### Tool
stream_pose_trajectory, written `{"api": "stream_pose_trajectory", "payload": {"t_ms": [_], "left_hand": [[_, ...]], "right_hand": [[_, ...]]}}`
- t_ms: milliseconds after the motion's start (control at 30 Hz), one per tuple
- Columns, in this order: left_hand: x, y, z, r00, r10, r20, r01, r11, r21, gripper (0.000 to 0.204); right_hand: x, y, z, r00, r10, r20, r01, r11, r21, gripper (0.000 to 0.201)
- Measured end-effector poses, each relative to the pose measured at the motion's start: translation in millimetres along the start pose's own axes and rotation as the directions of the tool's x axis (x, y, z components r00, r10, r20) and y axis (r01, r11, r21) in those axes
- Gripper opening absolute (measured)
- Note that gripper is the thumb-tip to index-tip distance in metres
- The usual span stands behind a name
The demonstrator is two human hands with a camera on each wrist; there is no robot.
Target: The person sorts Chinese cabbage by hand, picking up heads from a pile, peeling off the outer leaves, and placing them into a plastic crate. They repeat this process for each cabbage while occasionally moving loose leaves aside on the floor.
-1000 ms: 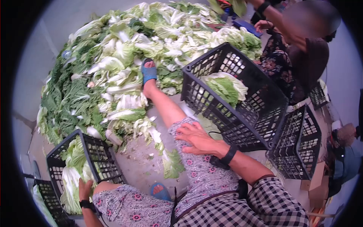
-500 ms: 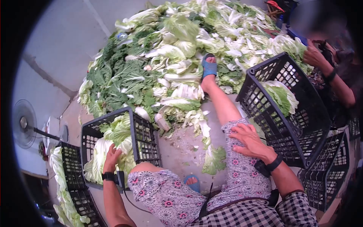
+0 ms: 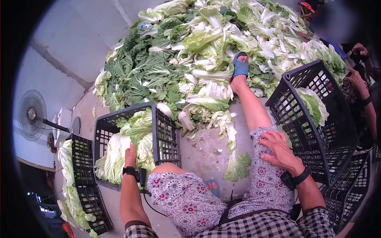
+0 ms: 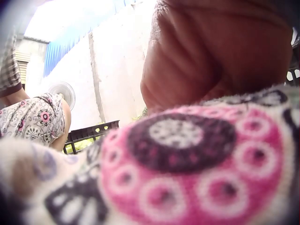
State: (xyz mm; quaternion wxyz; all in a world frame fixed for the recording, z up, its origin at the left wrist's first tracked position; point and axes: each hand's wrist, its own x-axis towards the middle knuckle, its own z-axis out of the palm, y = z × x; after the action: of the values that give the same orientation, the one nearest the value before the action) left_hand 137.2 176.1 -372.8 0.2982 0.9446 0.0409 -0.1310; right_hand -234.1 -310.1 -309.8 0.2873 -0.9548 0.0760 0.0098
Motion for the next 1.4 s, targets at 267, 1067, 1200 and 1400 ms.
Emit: {"api": "stream_pose_trajectory", "payload": {"t_ms": [267, 1067, 1200, 1400], "left_hand": [[-16.4, -1.4, -6.7, 0.973, -0.226, 0.039, 0.226, 0.974, 0.003, 0.088], [-50.8, 56.2, -67.5, 0.966, 0.091, 0.243, -0.146, 0.965, 0.219, 0.062], [-31.2, 40.1, -85.2, 0.992, 0.067, 0.109, -0.058, 0.995, -0.081, 0.078], [12.4, 34.5, -68.5, 0.983, 0.124, 0.135, -0.116, 0.991, -0.067, 0.081]], "right_hand": [[-0.8, -1.1, -2.4, 1.0, -0.012, -0.019, 0.012, 1.0, -0.009, 0.049], [3.1, -7.8, -3.1, 0.996, -0.05, -0.068, 0.045, 0.996, -0.071, 0.048], [5.5, -11.0, -1.7, 0.999, -0.01, -0.05, 0.007, 0.998, -0.055, 0.05], [9.9, -21.1, -5.9, 0.999, 0.018, -0.04, -0.021, 0.997, -0.07, 0.047]]}}
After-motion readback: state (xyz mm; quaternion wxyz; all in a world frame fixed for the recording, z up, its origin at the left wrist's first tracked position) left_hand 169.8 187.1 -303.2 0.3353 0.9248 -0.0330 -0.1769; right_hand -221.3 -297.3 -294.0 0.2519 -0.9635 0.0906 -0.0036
